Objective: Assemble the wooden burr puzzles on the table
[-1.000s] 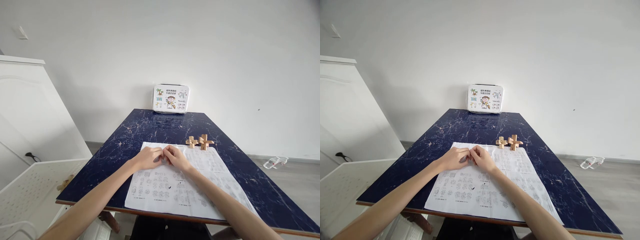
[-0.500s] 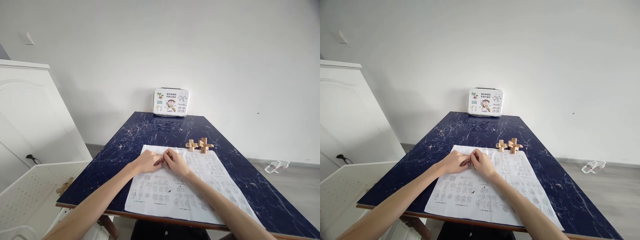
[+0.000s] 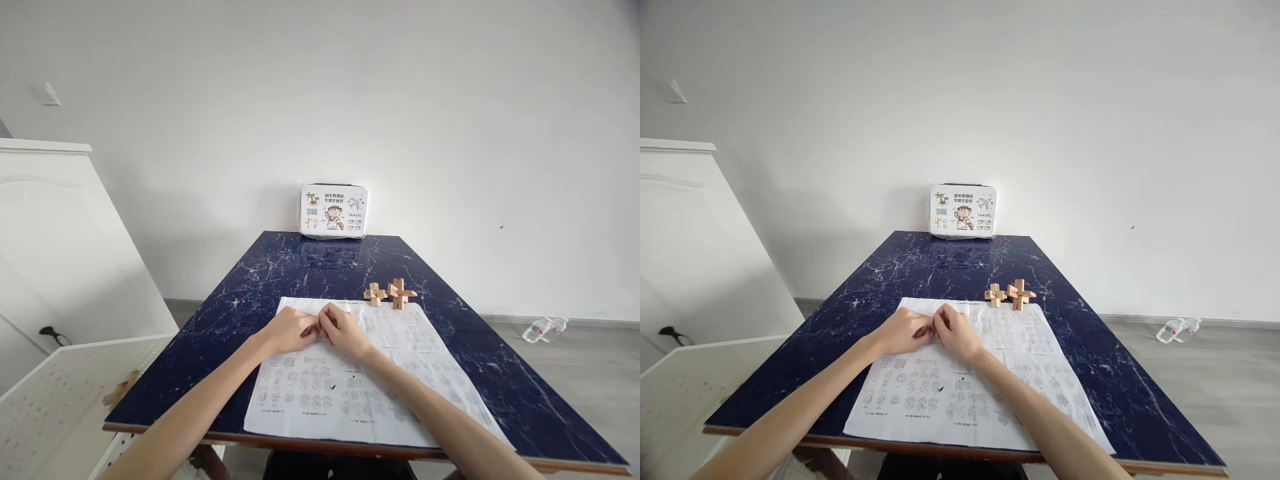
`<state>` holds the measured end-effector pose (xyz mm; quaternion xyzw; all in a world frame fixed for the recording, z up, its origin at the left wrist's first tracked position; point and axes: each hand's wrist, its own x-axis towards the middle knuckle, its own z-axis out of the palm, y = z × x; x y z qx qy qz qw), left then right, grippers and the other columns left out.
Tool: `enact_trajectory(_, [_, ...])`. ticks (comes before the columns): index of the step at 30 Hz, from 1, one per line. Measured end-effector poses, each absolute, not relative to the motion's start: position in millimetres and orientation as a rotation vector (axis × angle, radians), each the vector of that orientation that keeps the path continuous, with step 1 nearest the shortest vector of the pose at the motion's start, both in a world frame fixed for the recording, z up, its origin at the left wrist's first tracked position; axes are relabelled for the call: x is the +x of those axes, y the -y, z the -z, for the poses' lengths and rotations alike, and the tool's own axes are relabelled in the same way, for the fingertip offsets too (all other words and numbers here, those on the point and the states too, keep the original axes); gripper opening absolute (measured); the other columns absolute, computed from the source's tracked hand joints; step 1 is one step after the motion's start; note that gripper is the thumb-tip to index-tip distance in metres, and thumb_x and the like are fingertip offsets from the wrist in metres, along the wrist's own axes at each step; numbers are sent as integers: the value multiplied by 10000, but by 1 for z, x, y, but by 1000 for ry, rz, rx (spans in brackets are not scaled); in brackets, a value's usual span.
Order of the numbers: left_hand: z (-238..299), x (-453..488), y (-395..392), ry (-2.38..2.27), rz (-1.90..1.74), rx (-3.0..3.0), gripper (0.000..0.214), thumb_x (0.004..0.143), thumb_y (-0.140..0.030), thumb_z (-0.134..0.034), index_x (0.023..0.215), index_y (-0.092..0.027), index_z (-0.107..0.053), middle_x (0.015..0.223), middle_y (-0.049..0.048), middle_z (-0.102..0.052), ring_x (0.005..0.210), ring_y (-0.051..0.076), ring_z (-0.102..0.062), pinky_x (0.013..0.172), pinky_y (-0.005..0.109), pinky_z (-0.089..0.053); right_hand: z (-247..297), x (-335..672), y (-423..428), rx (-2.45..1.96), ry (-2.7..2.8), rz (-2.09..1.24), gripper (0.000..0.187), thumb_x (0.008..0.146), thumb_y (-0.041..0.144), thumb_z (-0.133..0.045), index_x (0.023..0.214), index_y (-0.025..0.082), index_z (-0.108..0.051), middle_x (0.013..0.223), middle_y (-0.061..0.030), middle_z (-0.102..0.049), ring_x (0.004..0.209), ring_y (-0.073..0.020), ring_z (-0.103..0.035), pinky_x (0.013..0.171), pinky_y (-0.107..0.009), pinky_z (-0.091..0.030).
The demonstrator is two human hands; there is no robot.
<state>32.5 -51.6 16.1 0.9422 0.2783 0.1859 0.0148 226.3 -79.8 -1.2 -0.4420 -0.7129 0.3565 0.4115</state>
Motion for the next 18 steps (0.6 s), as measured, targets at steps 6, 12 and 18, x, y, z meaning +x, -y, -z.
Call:
enact_trajectory(6, [-17, 31, 50, -841, -618, 2951, 184, 823, -97, -535, 672, -185, -590, 614, -18, -646, 511, 115, -529, 521, 255, -326, 1, 225, 79, -1108, 1803, -865, 209, 973, 290, -456, 767, 251, -461, 531, 55, -548, 514, -161, -518, 612, -287, -388])
enact_trajectory(12, [-19, 31, 51, -863, -605, 2924, 186, 825, -68, -541, 699, -180, -618, 645, -23, -673, 521, 112, -547, 527, 246, -330, 1, 224, 78, -1098, 1813, -840, 218, 984, 289, -448, 770, 251, -465, 556, 50, -552, 543, -164, -514, 618, -287, -376])
enact_trajectory(18, [-20, 31, 51, -898, -577, 2938, 176, 825, -70, -545, 699, -173, -610, 655, -23, -682, 529, 111, -559, 530, 241, -327, 1, 224, 78, -1091, 1824, -845, 223, 1002, 308, -425, 791, 251, -472, 576, 51, -561, 549, -161, -519, 624, -290, -378])
